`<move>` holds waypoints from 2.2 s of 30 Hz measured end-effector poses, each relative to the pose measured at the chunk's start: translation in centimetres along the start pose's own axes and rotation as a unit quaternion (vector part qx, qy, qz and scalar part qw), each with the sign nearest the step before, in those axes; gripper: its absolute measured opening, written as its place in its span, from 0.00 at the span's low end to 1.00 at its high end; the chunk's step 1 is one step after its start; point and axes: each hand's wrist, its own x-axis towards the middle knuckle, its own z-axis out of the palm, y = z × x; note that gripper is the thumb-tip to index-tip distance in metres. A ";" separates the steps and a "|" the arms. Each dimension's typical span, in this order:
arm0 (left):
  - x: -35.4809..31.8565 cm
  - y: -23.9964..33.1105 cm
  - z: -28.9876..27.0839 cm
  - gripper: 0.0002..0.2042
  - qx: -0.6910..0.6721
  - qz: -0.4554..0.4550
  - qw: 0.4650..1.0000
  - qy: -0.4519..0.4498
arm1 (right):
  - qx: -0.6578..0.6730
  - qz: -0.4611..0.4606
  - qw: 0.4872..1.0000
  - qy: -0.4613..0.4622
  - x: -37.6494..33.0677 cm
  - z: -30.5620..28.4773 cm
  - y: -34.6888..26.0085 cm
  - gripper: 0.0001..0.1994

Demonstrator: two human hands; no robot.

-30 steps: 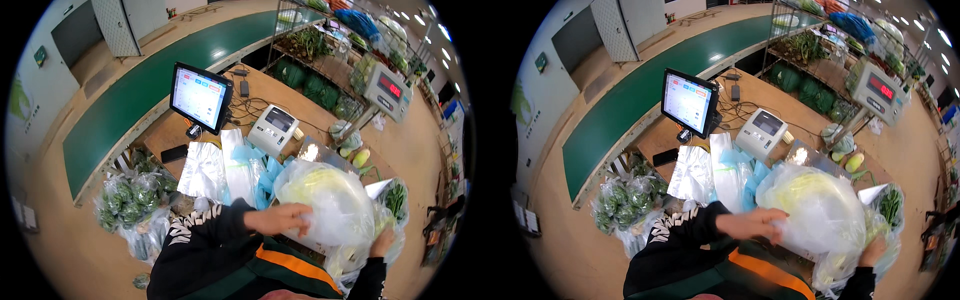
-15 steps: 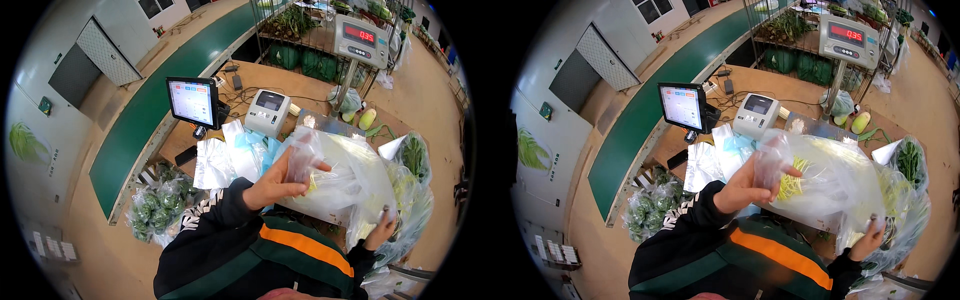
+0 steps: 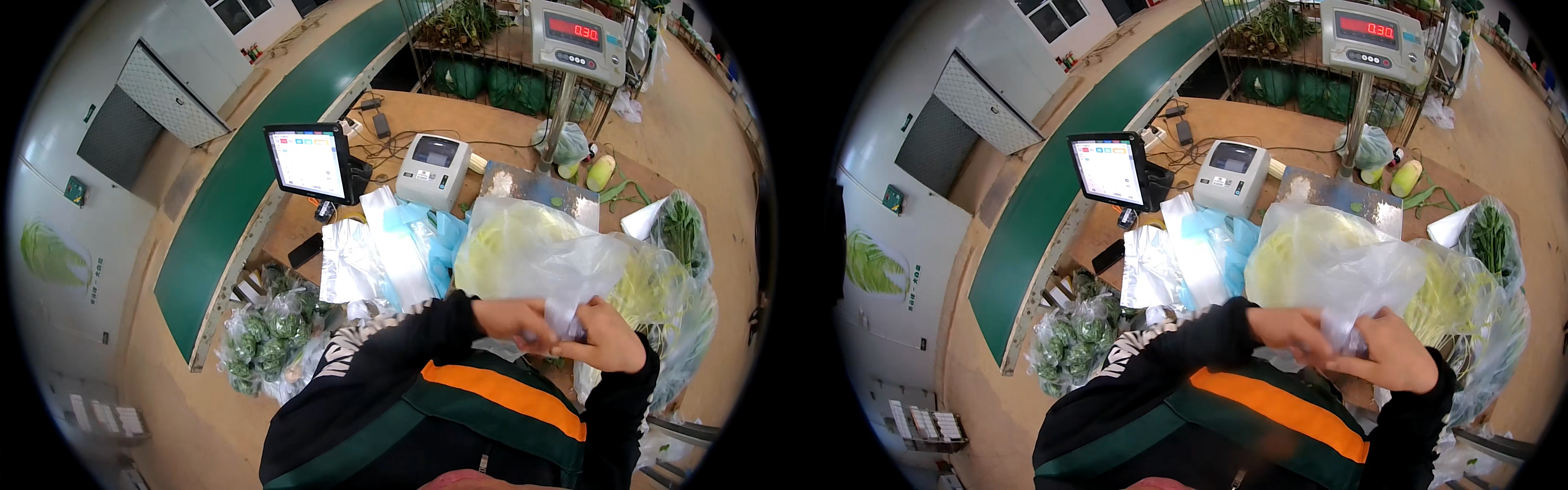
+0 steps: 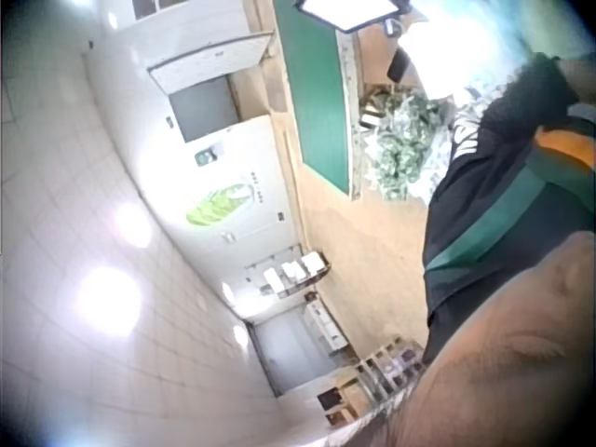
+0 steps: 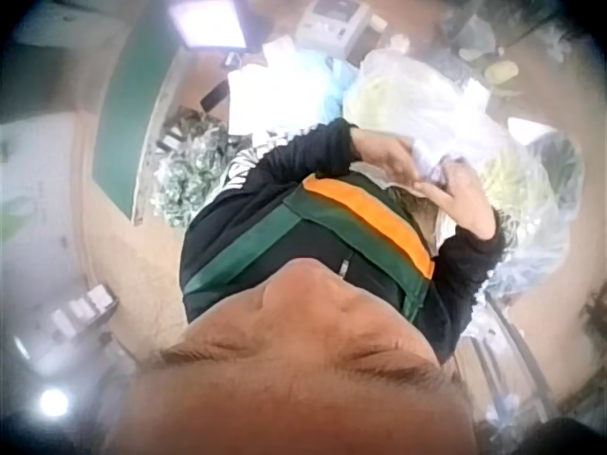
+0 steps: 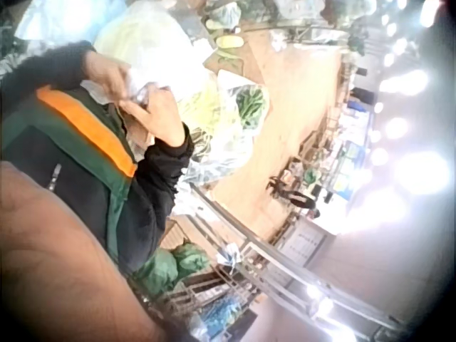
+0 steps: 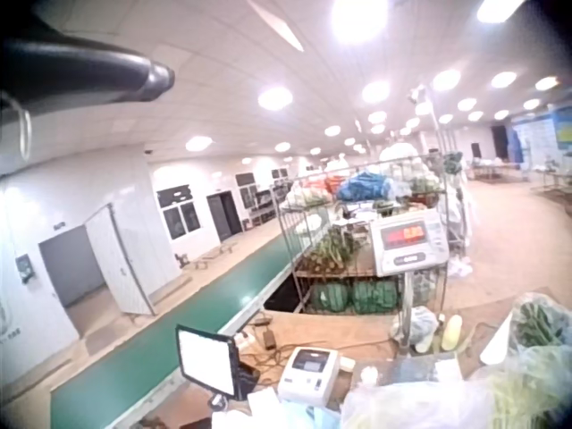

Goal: The person places leafy vegetables into plastic bags, weighs them on a digital scale, and uses a tablet to record the transaction. They repeat this process for multiple vegetable types, including green onions and napa cabbage, and tie the bags closed.

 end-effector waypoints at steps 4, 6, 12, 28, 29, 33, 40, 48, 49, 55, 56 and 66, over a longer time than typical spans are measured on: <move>-0.9 1.6 -5.5 0.09 0.360 0.202 0.829 0.378 | 0.212 0.177 0.950 0.148 -4.1 5.1 2.2 0.08; -2.3 0.8 -12.5 0.11 0.508 0.134 0.715 0.462 | 0.488 0.285 0.782 0.263 -4.6 9.0 6.0 0.07; -4.4 -0.7 -12.3 0.20 -0.312 0.225 0.871 0.306 | 0.766 0.088 0.500 0.394 -4.7 13.9 14.3 0.11; -7.2 1.0 -14.5 0.12 0.041 0.056 0.879 0.473 | 0.351 0.240 0.854 0.301 -2.2 14.3 7.9 0.11; -7.8 0.9 -15.6 0.11 0.082 0.102 0.848 0.514 | 0.396 0.242 0.831 0.306 -2.0 14.5 7.5 0.07; -11.6 -0.2 -27.6 0.07 0.071 0.219 0.716 0.659 | 0.299 0.272 0.820 0.405 -3.1 13.5 7.2 0.09; -17.3 -3.5 -49.1 0.18 0.075 0.055 0.656 0.749 | 0.327 0.263 0.778 0.467 -2.3 12.8 5.5 0.08; -22.7 -4.3 -50.9 0.12 0.244 0.133 0.600 0.750 | 0.349 0.279 0.775 0.446 -3.0 13.9 5.2 0.11; -19.2 -4.0 -49.0 0.08 0.237 0.193 0.600 0.739 | 0.315 0.282 0.782 0.458 -3.1 14.6 4.9 0.11; -2.6 2.5 -21.5 0.09 0.698 0.336 0.520 0.361 | 0.307 0.304 0.776 0.461 -3.6 17.1 4.2 0.11; -1.1 0.2 -21.5 0.09 0.762 0.180 0.578 0.231 | 0.296 0.289 0.788 0.456 -3.2 17.3 4.3 0.12; -9.0 -9.1 -11.9 0.18 0.558 -0.088 0.825 -0.002 | 0.193 0.324 0.728 0.573 -9.2 20.9 8.7 0.06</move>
